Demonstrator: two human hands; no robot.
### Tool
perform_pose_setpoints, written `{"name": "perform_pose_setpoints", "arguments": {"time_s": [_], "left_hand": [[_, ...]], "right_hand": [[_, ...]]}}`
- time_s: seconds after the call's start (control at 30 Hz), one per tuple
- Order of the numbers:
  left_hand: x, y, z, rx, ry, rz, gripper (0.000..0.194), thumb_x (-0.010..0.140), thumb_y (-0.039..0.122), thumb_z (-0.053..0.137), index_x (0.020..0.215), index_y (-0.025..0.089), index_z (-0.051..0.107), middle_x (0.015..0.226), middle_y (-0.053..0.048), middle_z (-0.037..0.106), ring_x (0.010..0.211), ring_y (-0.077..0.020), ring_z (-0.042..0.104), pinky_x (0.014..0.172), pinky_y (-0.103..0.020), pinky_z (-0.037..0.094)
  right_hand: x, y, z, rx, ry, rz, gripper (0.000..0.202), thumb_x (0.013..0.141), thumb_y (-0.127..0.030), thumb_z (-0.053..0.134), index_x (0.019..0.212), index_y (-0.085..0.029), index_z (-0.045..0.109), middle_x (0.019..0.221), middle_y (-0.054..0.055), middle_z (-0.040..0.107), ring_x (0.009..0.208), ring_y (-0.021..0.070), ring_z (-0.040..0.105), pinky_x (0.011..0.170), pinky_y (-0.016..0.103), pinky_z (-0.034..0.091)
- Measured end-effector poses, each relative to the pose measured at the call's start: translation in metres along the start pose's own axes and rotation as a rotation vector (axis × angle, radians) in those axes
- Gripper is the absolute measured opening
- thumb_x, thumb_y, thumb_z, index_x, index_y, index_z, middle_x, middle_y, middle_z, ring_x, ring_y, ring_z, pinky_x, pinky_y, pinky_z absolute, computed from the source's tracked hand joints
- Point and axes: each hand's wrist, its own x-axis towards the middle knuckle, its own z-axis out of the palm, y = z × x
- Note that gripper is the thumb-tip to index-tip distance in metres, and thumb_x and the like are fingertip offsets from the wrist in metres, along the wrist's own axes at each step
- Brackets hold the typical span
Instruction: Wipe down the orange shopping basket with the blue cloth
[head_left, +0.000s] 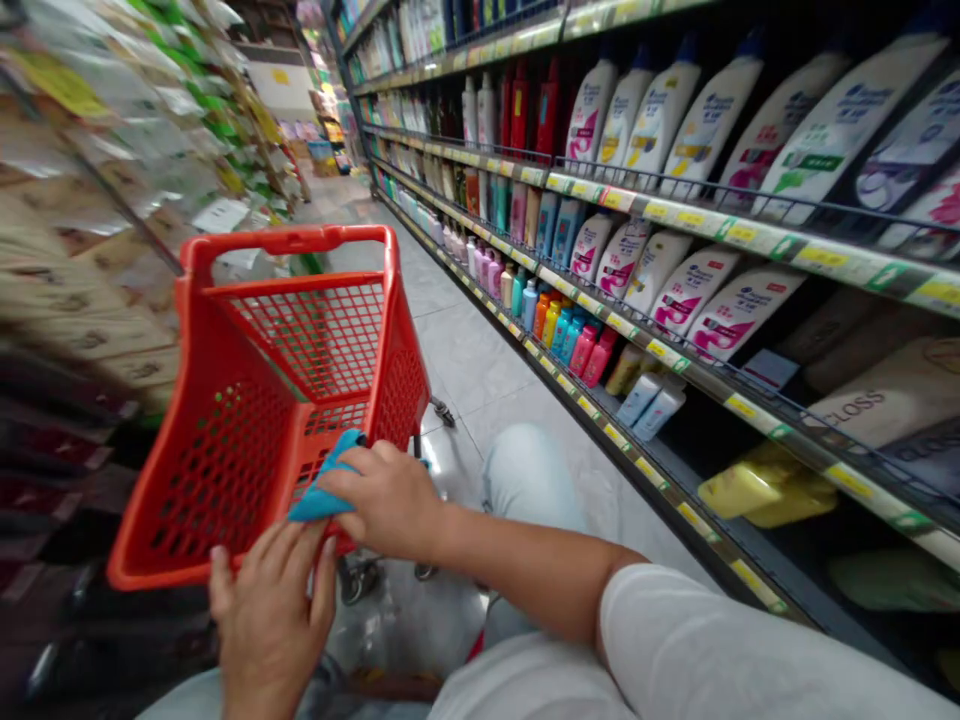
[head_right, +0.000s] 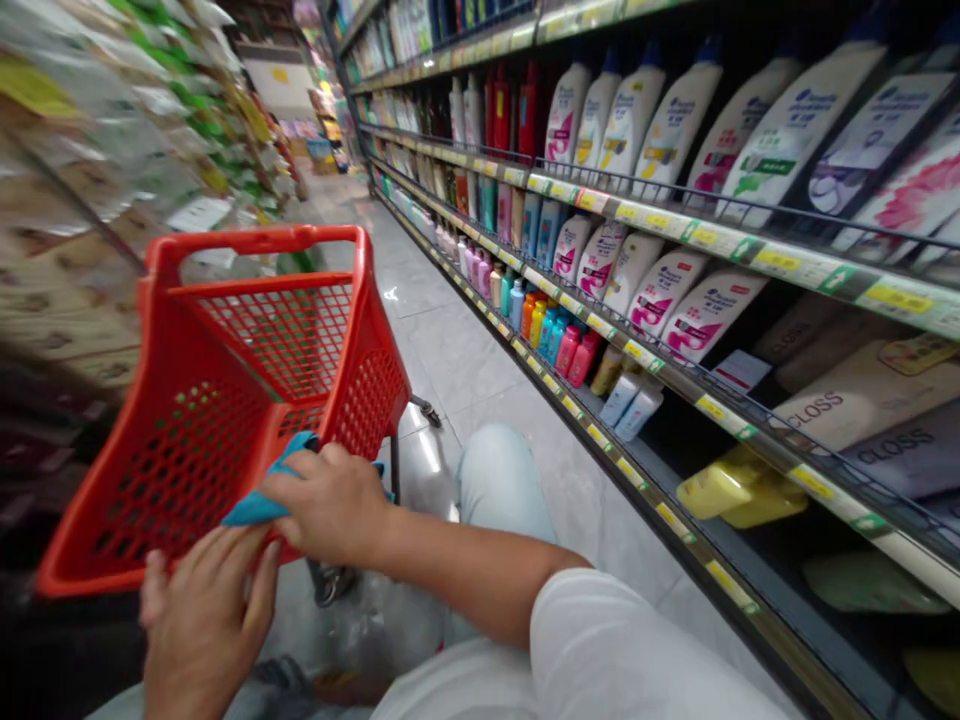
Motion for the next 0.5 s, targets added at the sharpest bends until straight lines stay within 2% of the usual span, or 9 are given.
{"name": "perform_pose_setpoints", "arguments": {"time_s": [0.1, 0.17, 0.27, 0.37, 0.43, 0.5], "left_hand": [[-0.02, -0.005, -0.016, 0.025, -0.043, -0.095, 0.04, 0.099, 0.033, 0.045, 0.135, 0.02, 0.057, 0.137, -0.017, 0.063, 0.133, -0.0353, 0.055, 0.119, -0.066, 0.024], [-0.025, -0.009, -0.025, -0.021, -0.09, -0.134, 0.042, 0.1, 0.036, 0.045, 0.139, 0.024, 0.055, 0.14, -0.014, 0.063, 0.136, -0.0324, 0.053, 0.118, -0.063, 0.028], [-0.02, -0.017, -0.033, -0.141, -0.128, -0.2, 0.038, 0.099, 0.04, 0.047, 0.128, 0.022, 0.065, 0.126, -0.013, 0.07, 0.124, -0.0302, 0.062, 0.115, -0.062, 0.035], [-0.008, -0.025, -0.032, -0.2, -0.151, -0.201, 0.031, 0.098, 0.042, 0.052, 0.108, 0.023, 0.074, 0.106, -0.008, 0.077, 0.102, -0.0232, 0.07, 0.112, -0.055, 0.043], [0.0, -0.029, -0.028, -0.233, -0.159, -0.177, 0.027, 0.097, 0.042, 0.054, 0.101, 0.025, 0.075, 0.098, -0.004, 0.078, 0.092, -0.0196, 0.072, 0.112, -0.054, 0.043], [0.003, -0.029, -0.022, -0.266, -0.154, -0.151, 0.025, 0.097, 0.04, 0.055, 0.099, 0.025, 0.075, 0.095, -0.002, 0.079, 0.089, -0.0183, 0.072, 0.112, -0.055, 0.043]], "right_hand": [[-0.003, -0.003, -0.002, 0.012, 0.017, 0.048, 0.025, 0.092, -0.029, 0.058, 0.115, -0.025, 0.066, 0.116, 0.004, 0.065, 0.099, 0.0214, 0.054, 0.088, 0.033, 0.048], [-0.005, -0.003, 0.001, 0.073, 0.039, 0.077, 0.026, 0.09, -0.023, 0.057, 0.114, -0.024, 0.067, 0.116, 0.005, 0.065, 0.103, 0.0222, 0.054, 0.091, 0.035, 0.048], [-0.011, 0.001, 0.015, 0.216, 0.139, 0.088, 0.032, 0.086, -0.017, 0.053, 0.115, -0.022, 0.065, 0.119, 0.008, 0.063, 0.113, 0.0235, 0.054, 0.102, 0.038, 0.046], [-0.023, 0.007, 0.042, 0.384, 0.364, 0.145, 0.033, 0.085, -0.019, 0.046, 0.115, -0.02, 0.059, 0.122, 0.012, 0.059, 0.122, 0.0234, 0.053, 0.109, 0.042, 0.042], [-0.034, 0.014, 0.064, 0.466, 0.473, 0.331, 0.034, 0.085, -0.023, 0.042, 0.117, -0.019, 0.054, 0.124, 0.014, 0.058, 0.124, 0.023, 0.053, 0.11, 0.042, 0.042], [-0.047, 0.022, 0.088, 0.52, 0.435, 0.612, 0.037, 0.083, -0.026, 0.04, 0.117, -0.018, 0.052, 0.121, 0.014, 0.06, 0.119, 0.0227, 0.057, 0.107, 0.041, 0.045]]}}
